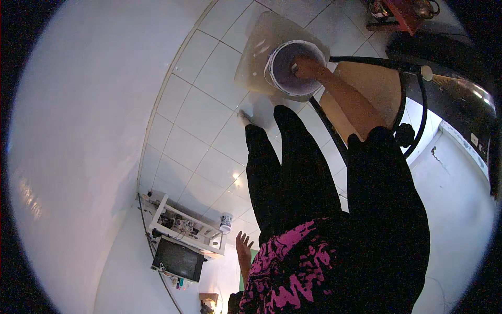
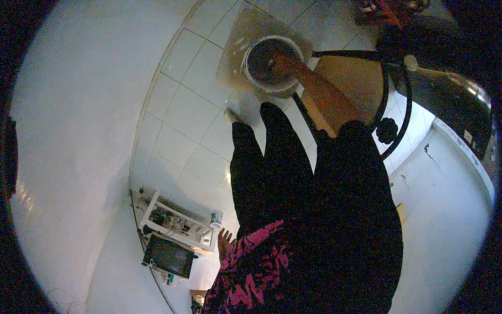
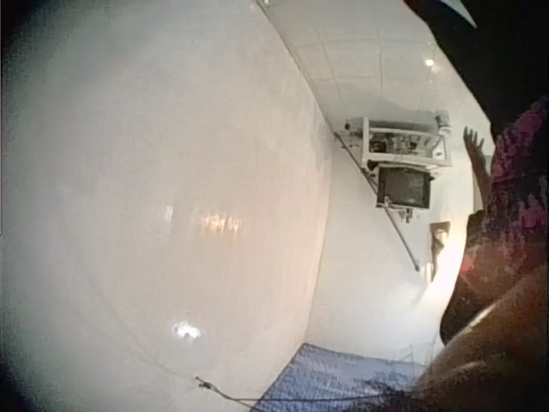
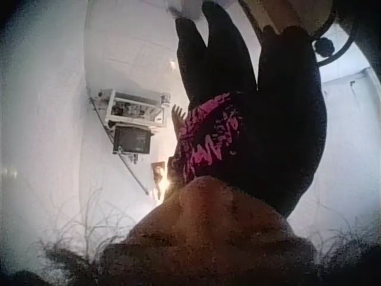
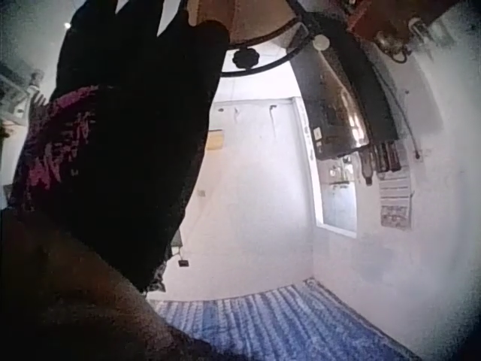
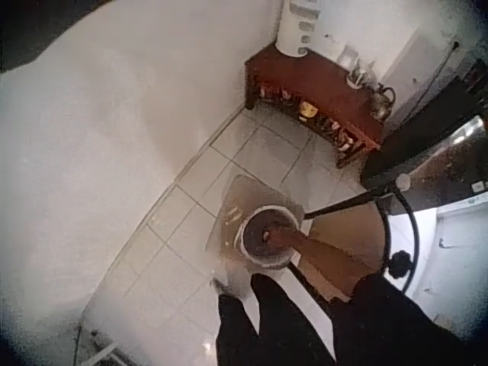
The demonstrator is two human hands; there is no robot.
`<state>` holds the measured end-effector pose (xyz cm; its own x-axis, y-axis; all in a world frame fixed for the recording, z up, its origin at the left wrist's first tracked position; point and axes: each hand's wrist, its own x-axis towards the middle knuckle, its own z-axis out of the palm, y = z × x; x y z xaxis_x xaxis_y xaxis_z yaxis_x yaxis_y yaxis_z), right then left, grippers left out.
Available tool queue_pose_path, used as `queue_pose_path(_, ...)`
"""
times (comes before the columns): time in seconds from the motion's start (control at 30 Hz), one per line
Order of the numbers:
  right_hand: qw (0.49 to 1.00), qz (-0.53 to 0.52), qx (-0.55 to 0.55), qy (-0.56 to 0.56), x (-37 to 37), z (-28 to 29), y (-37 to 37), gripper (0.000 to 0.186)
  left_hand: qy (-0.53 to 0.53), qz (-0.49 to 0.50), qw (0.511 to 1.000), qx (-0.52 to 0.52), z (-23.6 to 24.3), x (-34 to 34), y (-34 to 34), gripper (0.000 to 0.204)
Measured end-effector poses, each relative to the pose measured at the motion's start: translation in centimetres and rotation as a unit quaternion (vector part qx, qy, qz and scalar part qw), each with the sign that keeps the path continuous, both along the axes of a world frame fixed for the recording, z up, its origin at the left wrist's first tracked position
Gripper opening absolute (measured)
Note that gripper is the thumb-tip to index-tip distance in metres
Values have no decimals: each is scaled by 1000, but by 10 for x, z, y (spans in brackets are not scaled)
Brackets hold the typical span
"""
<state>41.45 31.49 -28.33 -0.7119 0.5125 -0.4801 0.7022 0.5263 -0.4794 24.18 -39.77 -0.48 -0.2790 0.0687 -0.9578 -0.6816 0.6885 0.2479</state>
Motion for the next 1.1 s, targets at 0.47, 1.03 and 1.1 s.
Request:
queue_pose_path(0.47,983,-180,-25,30,-10,28,16,55,30,44,998,20,-8,12,-23,65)
queue_pose_path(1.03,949,-263,69,161,19,97,-16,23,36,81,996,31,-26,37,-26,63)
queue_pose_path(1.1,941,-289,54,165,20,95,-16,19,39,82,995,30,-27,36,-27,62)
